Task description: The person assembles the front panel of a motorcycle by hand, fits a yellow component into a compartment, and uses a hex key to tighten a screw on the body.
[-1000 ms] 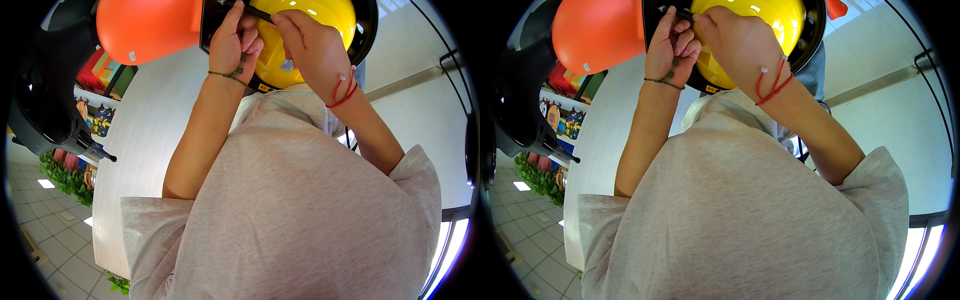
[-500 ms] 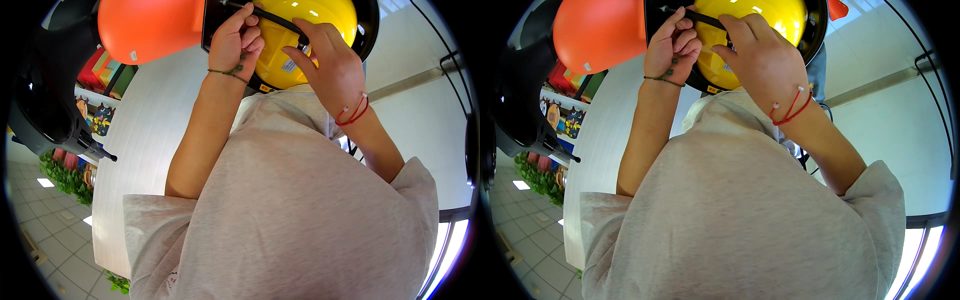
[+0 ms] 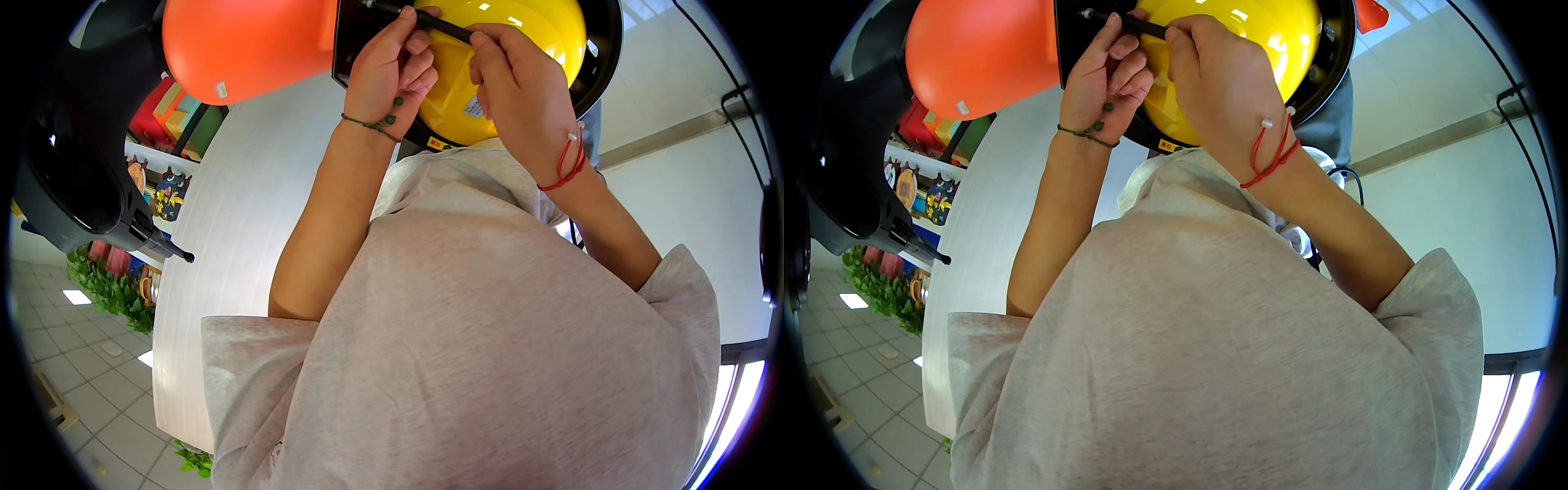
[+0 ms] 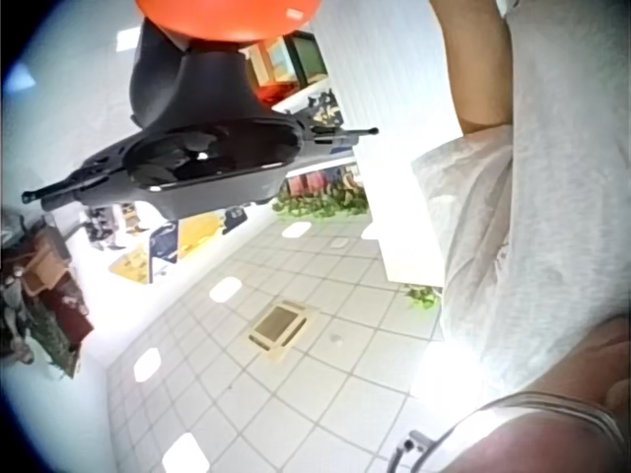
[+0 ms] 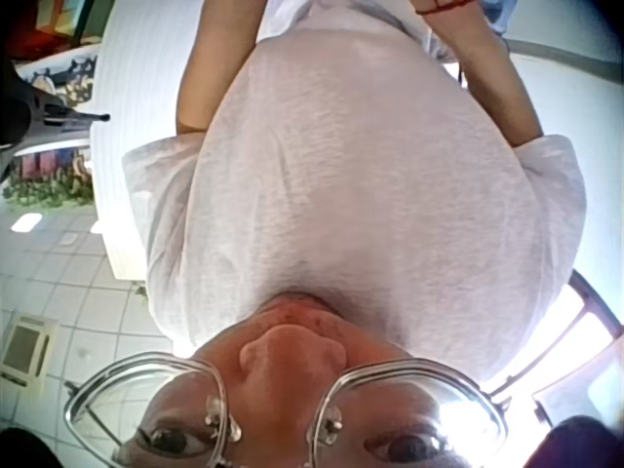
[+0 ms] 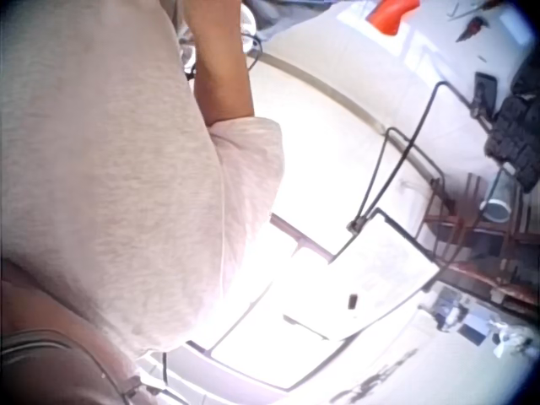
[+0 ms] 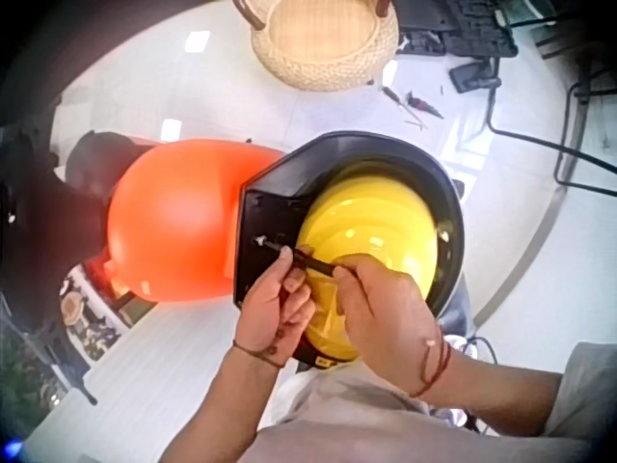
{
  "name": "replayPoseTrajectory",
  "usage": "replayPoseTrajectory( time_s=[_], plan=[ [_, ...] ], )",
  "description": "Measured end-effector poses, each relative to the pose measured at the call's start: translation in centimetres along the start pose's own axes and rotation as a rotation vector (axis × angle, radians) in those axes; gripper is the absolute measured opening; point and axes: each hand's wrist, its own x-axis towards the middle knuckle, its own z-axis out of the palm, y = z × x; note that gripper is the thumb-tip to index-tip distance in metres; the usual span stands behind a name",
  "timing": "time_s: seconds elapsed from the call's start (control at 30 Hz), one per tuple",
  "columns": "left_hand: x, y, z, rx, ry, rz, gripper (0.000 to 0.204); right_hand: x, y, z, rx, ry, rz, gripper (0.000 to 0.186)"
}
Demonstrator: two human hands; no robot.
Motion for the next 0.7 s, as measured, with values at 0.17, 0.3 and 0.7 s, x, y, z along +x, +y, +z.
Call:
replayPoseTrajectory(
  time_s=[0.17,0.3,0.7],
  plan=[
    [0.2,0.1,-0.3,-0.037,-0.145,0.059,0.025,-0.5,1.5,-0.6,-0.412,0.148,-0.547,0.029],
    [0.2,0.0,0.0,-0.082,-0.138,0.036,0.025,0.0,2.3,-2.3,-0.786,0.219,-0.94,0.031],
    [-0.4,-0.1,0.0,0.051,-0.069,0.054,0.024,-0.2,-0.2,-1.7,0.279,-0.103,0.18,0.045]
  ],
)
